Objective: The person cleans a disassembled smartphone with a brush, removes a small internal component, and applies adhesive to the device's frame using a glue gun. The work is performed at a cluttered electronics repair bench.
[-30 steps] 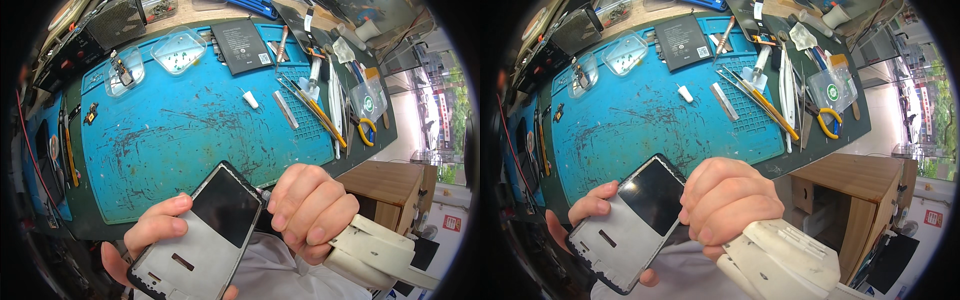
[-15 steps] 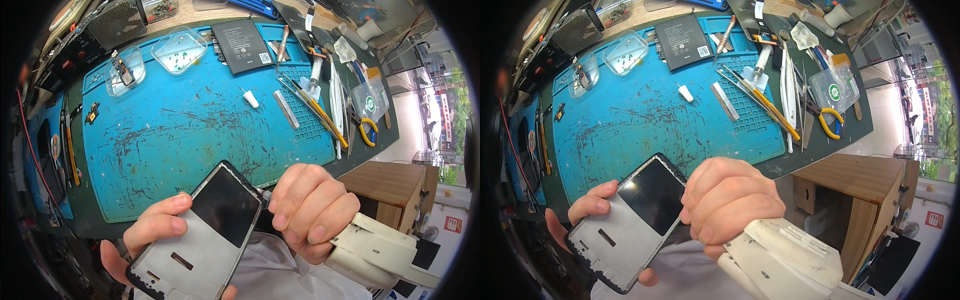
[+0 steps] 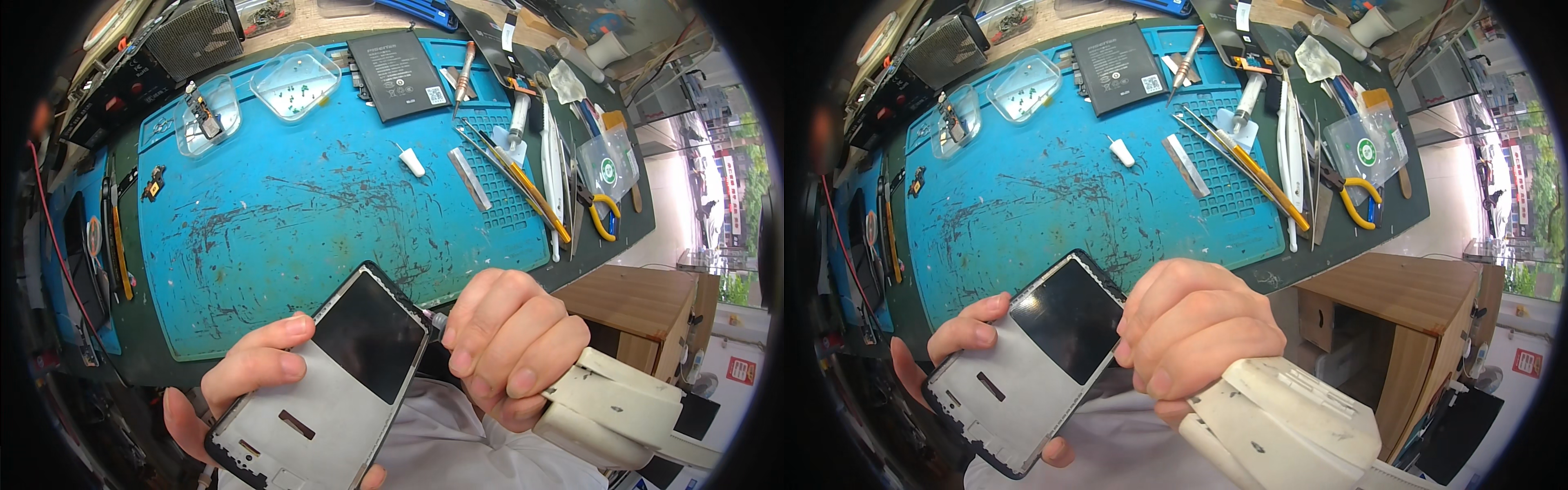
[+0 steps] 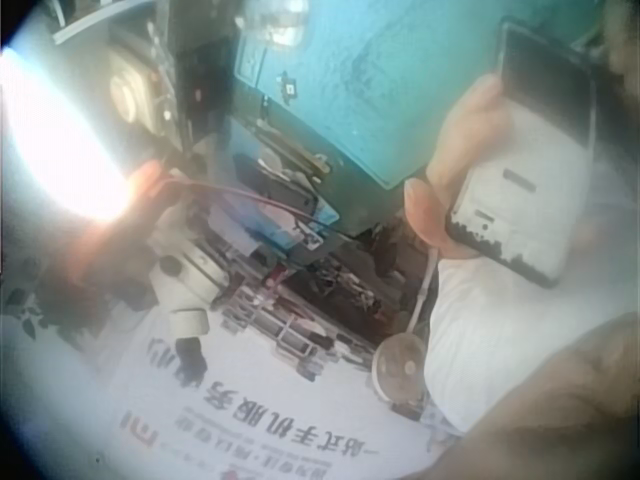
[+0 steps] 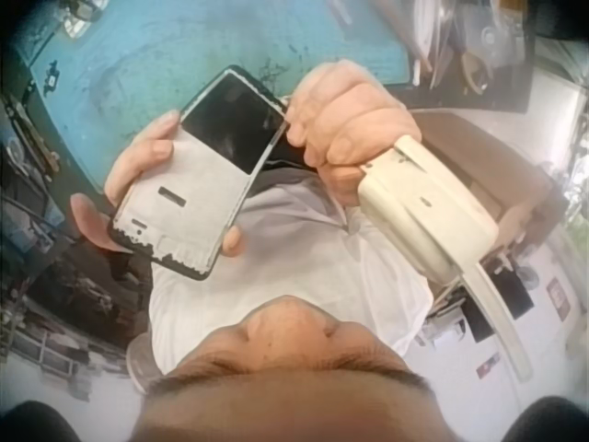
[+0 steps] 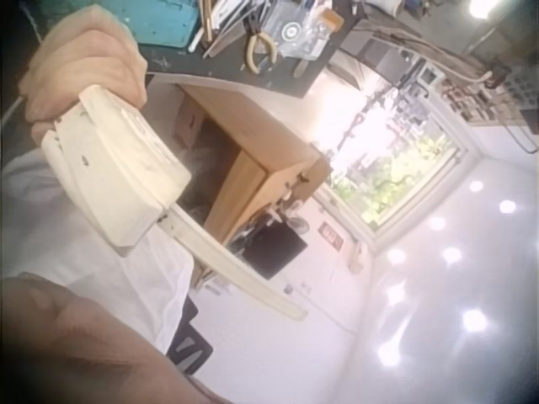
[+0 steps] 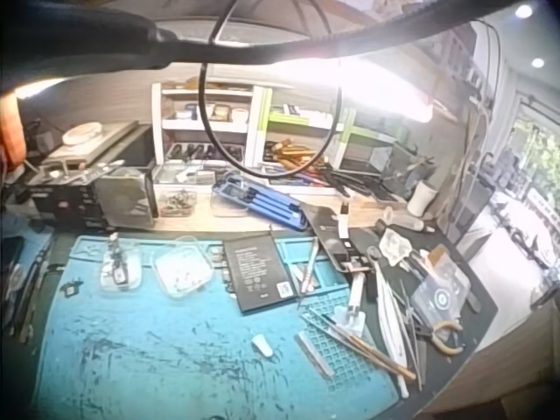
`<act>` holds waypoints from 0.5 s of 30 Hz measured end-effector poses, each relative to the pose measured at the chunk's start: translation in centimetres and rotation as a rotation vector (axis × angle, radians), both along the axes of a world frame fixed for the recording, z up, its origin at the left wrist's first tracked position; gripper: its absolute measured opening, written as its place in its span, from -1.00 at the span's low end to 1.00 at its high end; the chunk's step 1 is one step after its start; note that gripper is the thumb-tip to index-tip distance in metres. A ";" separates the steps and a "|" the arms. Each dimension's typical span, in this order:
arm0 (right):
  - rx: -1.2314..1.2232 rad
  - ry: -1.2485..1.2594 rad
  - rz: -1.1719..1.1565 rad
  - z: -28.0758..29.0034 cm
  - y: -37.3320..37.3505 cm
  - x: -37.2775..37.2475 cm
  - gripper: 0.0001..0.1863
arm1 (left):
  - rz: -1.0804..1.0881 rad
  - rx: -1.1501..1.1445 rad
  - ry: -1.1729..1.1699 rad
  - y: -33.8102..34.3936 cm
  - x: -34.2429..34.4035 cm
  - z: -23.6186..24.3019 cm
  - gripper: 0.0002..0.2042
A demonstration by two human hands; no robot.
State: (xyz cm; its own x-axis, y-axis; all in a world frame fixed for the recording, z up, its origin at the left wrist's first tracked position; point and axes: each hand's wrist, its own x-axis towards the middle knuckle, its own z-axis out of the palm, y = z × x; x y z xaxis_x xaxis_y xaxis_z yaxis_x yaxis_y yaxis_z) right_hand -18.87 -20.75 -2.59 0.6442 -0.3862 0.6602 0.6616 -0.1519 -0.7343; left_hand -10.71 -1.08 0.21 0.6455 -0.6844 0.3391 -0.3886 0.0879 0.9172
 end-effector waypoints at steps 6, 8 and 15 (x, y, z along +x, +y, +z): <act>0.005 -0.015 -0.010 -0.2 0.0 0.0 -0.80 | -0.002 0.025 0.016 0.0 -0.1 0.4 0.36; 0.003 -0.011 -0.007 -0.1 0.0 0.0 -0.80 | -0.004 0.017 0.018 0.1 0.0 0.3 0.36; 0.029 -0.025 -0.032 -0.1 0.2 -0.1 -0.80 | -0.025 0.003 0.001 0.0 0.2 0.3 0.37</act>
